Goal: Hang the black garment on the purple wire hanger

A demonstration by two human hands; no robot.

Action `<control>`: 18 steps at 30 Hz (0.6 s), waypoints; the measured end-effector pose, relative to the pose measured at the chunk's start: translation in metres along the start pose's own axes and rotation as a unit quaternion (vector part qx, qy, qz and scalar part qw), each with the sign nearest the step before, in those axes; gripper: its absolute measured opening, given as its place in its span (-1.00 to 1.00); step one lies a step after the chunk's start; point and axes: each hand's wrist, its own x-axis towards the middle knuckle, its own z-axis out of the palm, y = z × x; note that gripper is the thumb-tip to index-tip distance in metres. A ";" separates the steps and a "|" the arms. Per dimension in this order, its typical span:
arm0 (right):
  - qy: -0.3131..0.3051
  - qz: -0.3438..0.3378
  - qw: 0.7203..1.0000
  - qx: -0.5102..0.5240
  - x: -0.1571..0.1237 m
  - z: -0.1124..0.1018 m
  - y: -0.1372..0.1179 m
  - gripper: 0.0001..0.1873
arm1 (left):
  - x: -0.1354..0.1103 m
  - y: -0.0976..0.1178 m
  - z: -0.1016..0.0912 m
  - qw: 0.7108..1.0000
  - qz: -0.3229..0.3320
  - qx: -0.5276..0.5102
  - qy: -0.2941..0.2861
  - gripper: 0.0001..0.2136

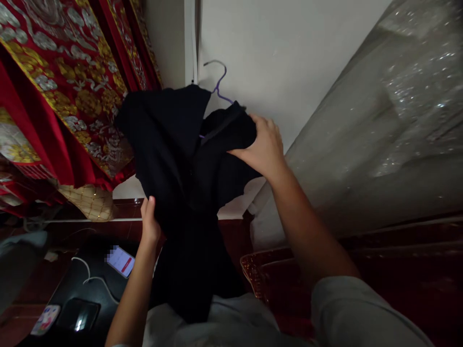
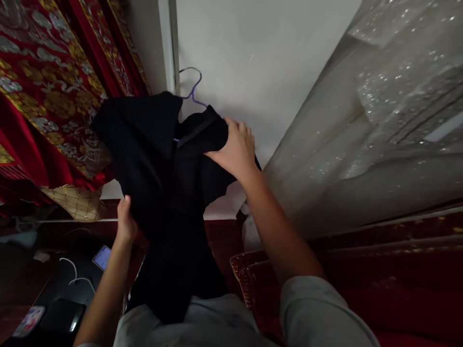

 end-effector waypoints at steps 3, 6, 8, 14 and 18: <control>-0.030 -0.037 0.999 -0.004 0.000 -0.001 -0.001 0.12 | 0.024 0.017 -0.007 0.995 0.015 0.072 -0.074 -0.54; -0.076 -0.101 0.992 0.009 -0.001 -0.013 -0.004 0.15 | 0.044 0.026 -0.011 0.991 0.000 0.103 -0.086 -0.52; -0.095 -0.118 0.988 0.032 -0.007 -0.020 -0.007 0.13 | 0.046 0.024 -0.010 0.994 -0.002 0.098 -0.058 -0.62; 0.107 0.069 0.948 0.291 -0.070 0.053 -0.040 -0.54 | 0.007 0.001 -0.001 0.991 -0.097 0.089 0.012 -0.83; -0.003 0.354 0.804 0.479 -0.142 0.140 -0.074 -0.61 | -0.013 -0.006 -0.001 0.976 -0.177 0.111 -0.057 -0.79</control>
